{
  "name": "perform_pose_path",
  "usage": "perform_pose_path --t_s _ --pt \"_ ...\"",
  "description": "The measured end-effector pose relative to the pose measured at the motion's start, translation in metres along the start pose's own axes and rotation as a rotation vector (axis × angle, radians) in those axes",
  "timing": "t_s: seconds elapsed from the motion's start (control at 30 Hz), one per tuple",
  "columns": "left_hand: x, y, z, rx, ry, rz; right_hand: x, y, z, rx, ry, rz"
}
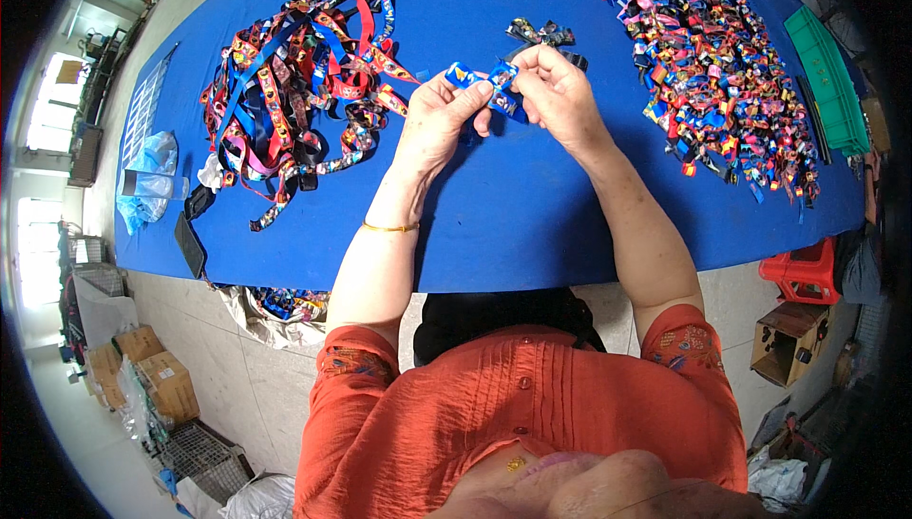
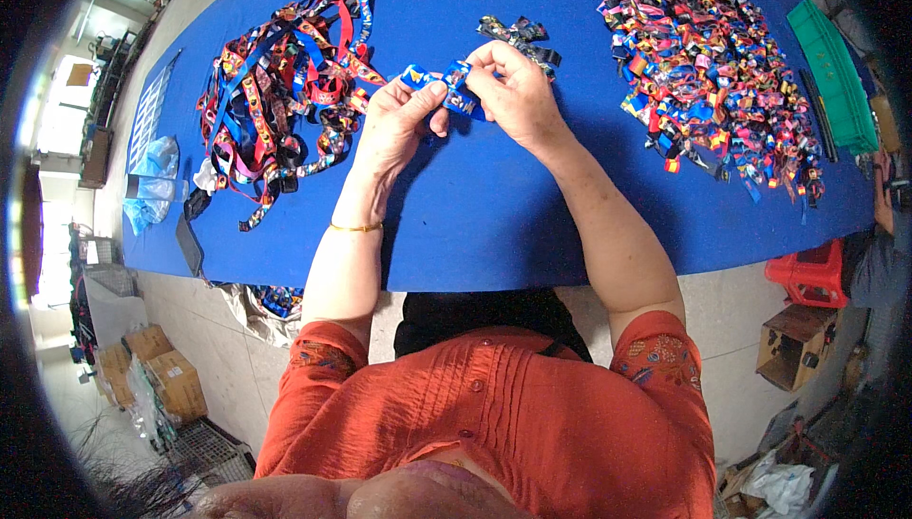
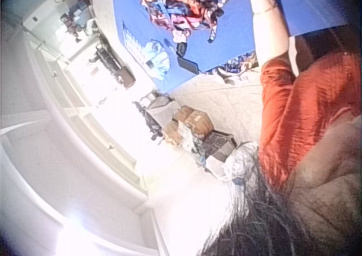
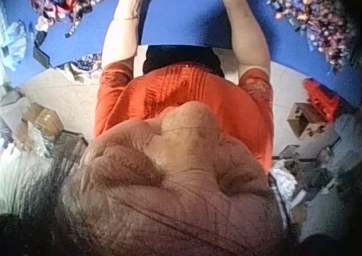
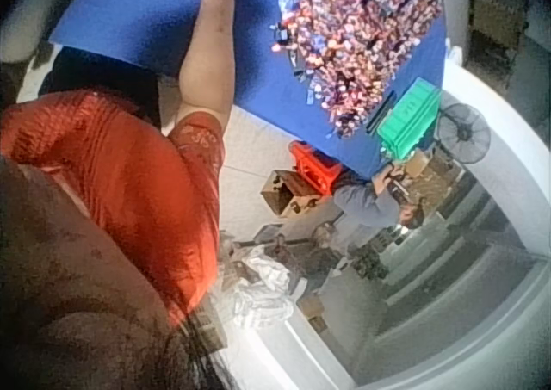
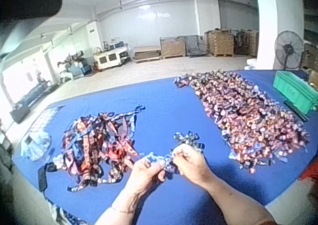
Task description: Inspecting and sorting lanyards at a production workbench.
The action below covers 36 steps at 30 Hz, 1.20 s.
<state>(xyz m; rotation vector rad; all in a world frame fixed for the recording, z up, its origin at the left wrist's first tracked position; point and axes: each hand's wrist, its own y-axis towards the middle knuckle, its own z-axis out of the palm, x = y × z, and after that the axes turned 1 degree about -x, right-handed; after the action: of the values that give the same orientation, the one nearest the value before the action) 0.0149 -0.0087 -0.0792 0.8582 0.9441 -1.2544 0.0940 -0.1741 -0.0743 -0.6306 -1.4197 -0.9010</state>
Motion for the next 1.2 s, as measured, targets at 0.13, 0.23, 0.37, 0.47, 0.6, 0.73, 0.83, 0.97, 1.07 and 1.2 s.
perform_pose_path --t_s 0.13,0.23,0.37,0.47,0.6,0.73,0.83,0.97,1.07,1.2 --pt "-0.001 0.000 -0.001 0.019 -0.005 -0.001 0.005 -0.001 -0.001 -0.011 -0.002 0.030" --pt "0.002 0.002 -0.003 -0.016 -0.049 0.001 0.005 0.000 -0.006 0.038 0.051 0.044" --pt "0.002 0.002 -0.003 -0.060 -0.082 -0.007 0.012 -0.004 -0.002 0.099 0.111 0.114" --pt "0.005 0.001 -0.003 -0.032 -0.021 0.023 0.011 -0.004 0.005 0.128 0.042 0.129" --pt "0.001 0.001 0.001 -0.030 0.028 0.002 0.001 -0.003 0.002 0.079 -0.006 0.083" --pt "-0.002 0.001 0.002 -0.099 -0.061 -0.037 -0.001 -0.001 0.001 0.045 0.011 0.136" --pt "-0.001 0.001 0.002 -0.138 -0.058 0.008 0.000 -0.002 0.001 0.064 -0.019 0.131" --pt "0.001 0.001 0.002 -0.215 -0.058 0.045 0.003 -0.004 0.006 0.086 0.009 0.180" --pt "-0.004 0.000 0.009 -0.262 -0.076 0.014 0.004 -0.005 0.008 0.086 0.022 0.166" --pt "-0.001 0.003 0.006 -0.277 -0.097 0.035 0.005 -0.005 0.009 0.072 0.022 0.139"
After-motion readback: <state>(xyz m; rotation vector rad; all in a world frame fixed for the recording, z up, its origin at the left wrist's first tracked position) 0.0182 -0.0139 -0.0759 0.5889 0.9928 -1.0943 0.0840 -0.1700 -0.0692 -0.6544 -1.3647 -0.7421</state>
